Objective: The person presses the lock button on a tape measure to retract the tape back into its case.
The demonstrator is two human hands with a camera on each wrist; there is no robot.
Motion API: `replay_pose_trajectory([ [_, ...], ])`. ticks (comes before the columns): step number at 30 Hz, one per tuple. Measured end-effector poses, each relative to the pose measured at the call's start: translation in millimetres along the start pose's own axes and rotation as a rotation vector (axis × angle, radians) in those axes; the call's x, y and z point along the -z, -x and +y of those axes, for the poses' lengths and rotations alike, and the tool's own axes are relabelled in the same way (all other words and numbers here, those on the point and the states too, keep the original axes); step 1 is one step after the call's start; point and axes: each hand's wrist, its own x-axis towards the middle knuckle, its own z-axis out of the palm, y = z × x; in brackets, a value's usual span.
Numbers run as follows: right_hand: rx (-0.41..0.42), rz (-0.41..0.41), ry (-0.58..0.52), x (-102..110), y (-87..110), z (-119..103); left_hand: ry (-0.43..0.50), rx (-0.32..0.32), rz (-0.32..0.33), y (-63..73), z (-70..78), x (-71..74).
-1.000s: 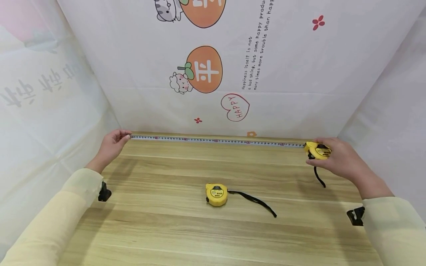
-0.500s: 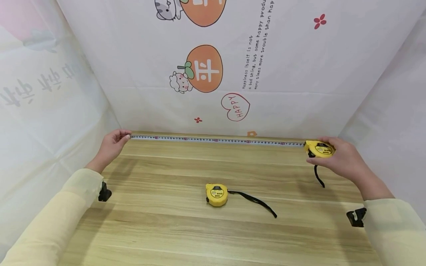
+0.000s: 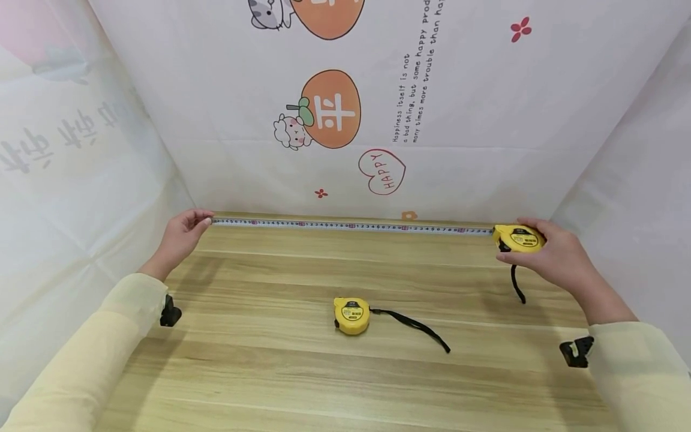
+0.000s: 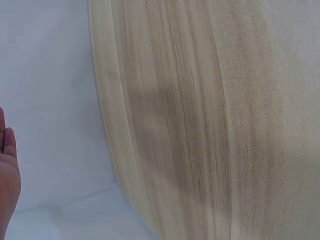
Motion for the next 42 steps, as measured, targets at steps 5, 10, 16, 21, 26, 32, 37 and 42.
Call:
replay_pose_trajectory([
  [5,-0.016,-0.006,-0.008,1.0,-0.3,-3.0,0.006,-0.001,-0.003,-1.5,3.4,-2.8],
  [10,-0.024,-0.013,0.007,0.2,-1.1,-3.7,0.015,-0.015,-0.004,-1.4,8.0,-5.9],
  [16,-0.017,-0.043,-0.013,-1.1,-0.4,-2.5,0.026,-0.051,-0.006,-1.2,13.5,-8.7],
  [21,-0.002,-0.059,-0.051,-3.7,-0.6,-4.1,0.026,-0.052,-0.006,-1.9,15.5,-11.0],
  [26,-0.007,-0.074,-0.09,-4.1,-0.7,-5.5,0.044,-0.054,-0.008,-2.0,17.2,-13.3],
  [32,0.009,-0.076,-0.11,-2.3,0.2,-5.7,0.05,-0.083,-0.002,-1.2,17.2,-14.4],
  [37,0.021,-0.077,-0.125,-1.9,2.0,-5.7,0.039,-0.093,0.003,-1.9,14.5,-15.5],
  [42,0.022,-0.095,-0.136,-1.5,4.3,-6.1,0.044,-0.086,-0.004,-1.4,15.0,-15.5],
])
